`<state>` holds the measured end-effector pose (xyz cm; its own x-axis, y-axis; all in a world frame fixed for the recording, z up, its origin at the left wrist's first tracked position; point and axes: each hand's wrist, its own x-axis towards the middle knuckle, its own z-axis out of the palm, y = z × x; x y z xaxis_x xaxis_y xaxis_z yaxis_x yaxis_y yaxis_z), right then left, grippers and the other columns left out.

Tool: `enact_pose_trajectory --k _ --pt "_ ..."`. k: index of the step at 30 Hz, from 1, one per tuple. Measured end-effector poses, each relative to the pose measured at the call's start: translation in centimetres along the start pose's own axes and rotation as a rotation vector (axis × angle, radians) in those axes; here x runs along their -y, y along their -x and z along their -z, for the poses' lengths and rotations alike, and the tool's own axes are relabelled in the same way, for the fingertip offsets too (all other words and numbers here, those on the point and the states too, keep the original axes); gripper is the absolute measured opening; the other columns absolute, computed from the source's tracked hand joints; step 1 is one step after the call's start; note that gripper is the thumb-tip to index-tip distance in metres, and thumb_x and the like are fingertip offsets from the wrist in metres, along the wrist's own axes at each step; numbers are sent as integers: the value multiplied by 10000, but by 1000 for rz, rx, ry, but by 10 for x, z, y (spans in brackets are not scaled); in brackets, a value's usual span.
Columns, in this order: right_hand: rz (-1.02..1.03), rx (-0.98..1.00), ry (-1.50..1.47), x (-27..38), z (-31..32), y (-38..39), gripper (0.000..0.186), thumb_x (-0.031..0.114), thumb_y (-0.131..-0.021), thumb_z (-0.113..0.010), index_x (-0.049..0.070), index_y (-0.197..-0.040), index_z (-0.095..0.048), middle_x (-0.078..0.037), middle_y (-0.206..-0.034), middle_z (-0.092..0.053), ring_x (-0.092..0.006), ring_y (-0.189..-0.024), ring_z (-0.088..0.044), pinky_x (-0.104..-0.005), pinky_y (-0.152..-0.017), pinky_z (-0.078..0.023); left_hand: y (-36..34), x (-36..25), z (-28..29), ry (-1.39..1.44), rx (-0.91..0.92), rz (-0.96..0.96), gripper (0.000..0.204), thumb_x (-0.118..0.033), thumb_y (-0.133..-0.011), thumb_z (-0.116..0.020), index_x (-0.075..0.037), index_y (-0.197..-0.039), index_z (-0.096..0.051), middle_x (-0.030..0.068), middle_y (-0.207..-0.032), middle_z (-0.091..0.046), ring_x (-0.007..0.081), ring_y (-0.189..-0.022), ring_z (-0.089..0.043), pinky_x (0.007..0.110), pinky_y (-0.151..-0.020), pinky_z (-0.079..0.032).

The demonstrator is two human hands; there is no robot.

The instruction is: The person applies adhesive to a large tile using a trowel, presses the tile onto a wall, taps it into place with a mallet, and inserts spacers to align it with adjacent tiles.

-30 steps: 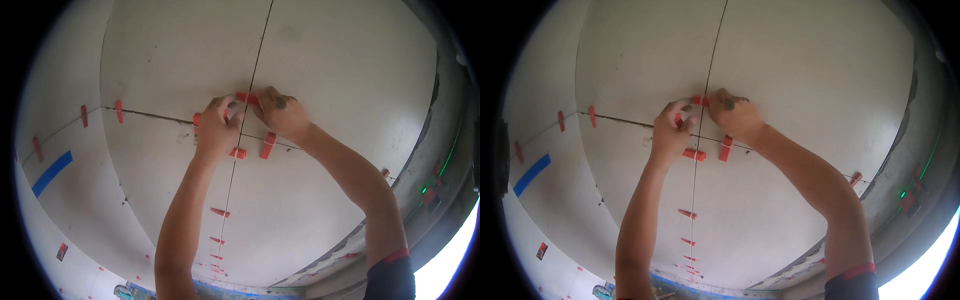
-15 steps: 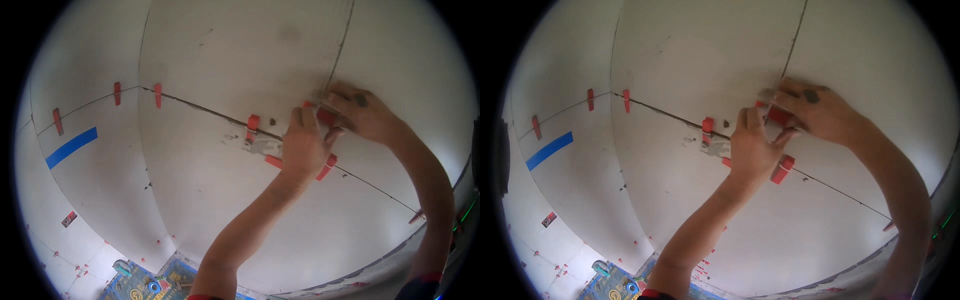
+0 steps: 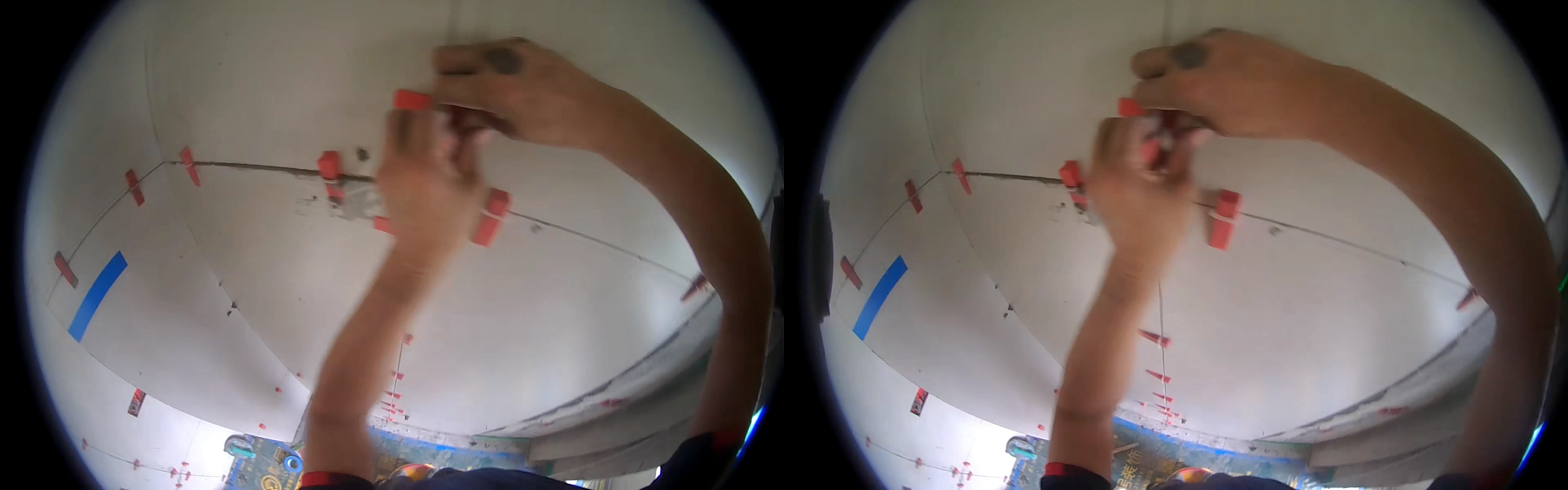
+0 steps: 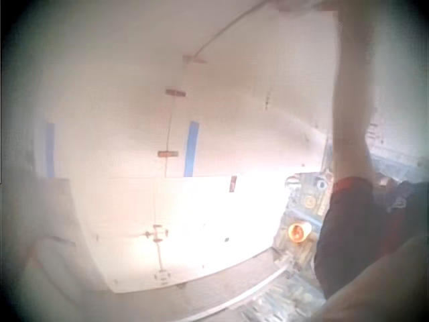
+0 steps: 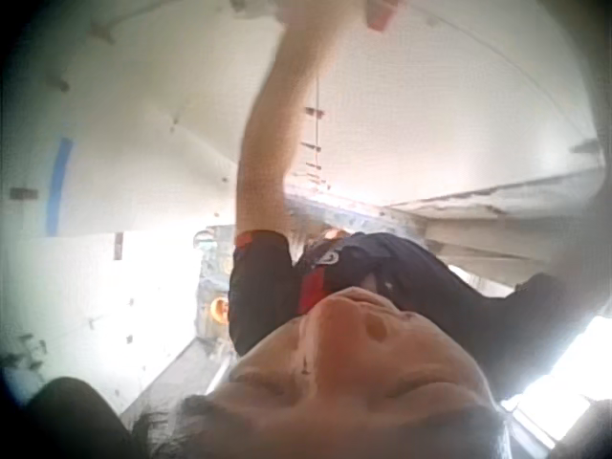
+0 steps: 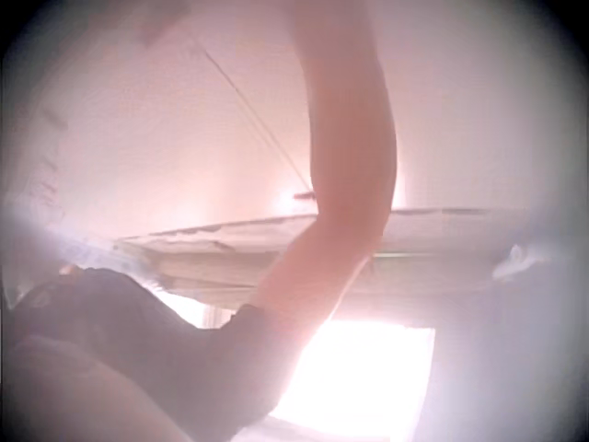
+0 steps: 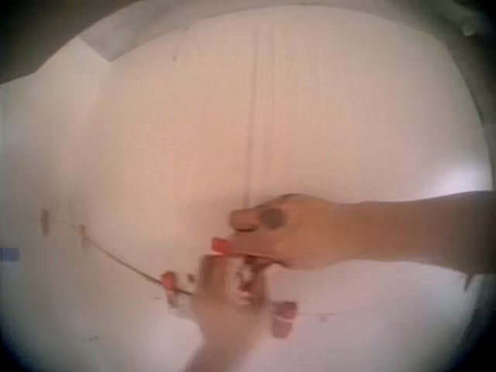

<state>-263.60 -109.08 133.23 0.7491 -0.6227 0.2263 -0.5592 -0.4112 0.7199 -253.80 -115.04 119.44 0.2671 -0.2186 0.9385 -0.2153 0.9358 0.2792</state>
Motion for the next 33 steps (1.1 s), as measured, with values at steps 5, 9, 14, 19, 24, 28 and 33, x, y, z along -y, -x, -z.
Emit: enact_pose_trajectory --k 5,9,14,19,24,28,33 --pt "-226 -228 -39 27 -3 35 345 155 -826 -711 78 -1135 -578 -81 -1060 -574 -285 -893 -639 -397 -747 -537 -16 16 62 131 219 297 252 -149 -776 -802 -2 -856 -615 67 -802 -627 194 -642 -590 322 -578 -469" --pt "-494 -234 -263 62 -1 60 386 162 -852 -708 78 -1193 -546 -95 -1088 -572 -294 -883 -641 -403 -750 -544 7 38 73 -259 292 -64 290 -161 -738 -810 -7 -887 -615 67 -837 -625 234 -661 -617 334 -593 -493" --pt "-521 -272 -289 81 -8 96 350 169 -865 -707 68 -1163 -554 -95 -1066 -571 -295 -803 -643 -397 -684 -551 -8 20 64 -446 515 -227 349 -198 -688 -827 -29 -918 -626 62 -877 -617 254 -808 -628 360 -668 -522" --pt "-487 -347 -299 102 0 144 304 136 -852 -723 61 -1109 -579 -90 -1015 -571 -265 -741 -638 -377 -630 -549 -41 23 57 -482 560 -316 413 -207 -642 -834 -38 -967 -644 54 -917 -628 250 -919 -615 376 -741 -532" --pt "-546 -278 -274 117 6 180 289 88 -827 -739 52 -1073 -592 -86 -987 -572 -233 -710 -632 -354 -602 -544 -37 23 55 -422 632 -374 426 -146 -656 -812 -27 -1035 -658 54 -964 -651 255 -938 -617 372 -766 -535" --pt "-551 -279 -274 120 5 195 286 88 -826 -739 51 -1068 -592 -88 -983 -573 -235 -693 -627 -355 -592 -540 -49 21 54 -446 752 -371 431 -114 -676 -798 -23 -1069 -648 62 -1001 -650 256 -961 -615 378 -785 -533" --pt "-553 -279 -303 127 2 195 290 88 -819 -745 50 -1063 -594 -92 -974 -571 -229 -690 -626 -353 -585 -536 -48 18 55 -444 777 -353 453 -102 -699 -786 -26 -1115 -624 86 -1016 -648 262 -1000 -612 385 -813 -528"
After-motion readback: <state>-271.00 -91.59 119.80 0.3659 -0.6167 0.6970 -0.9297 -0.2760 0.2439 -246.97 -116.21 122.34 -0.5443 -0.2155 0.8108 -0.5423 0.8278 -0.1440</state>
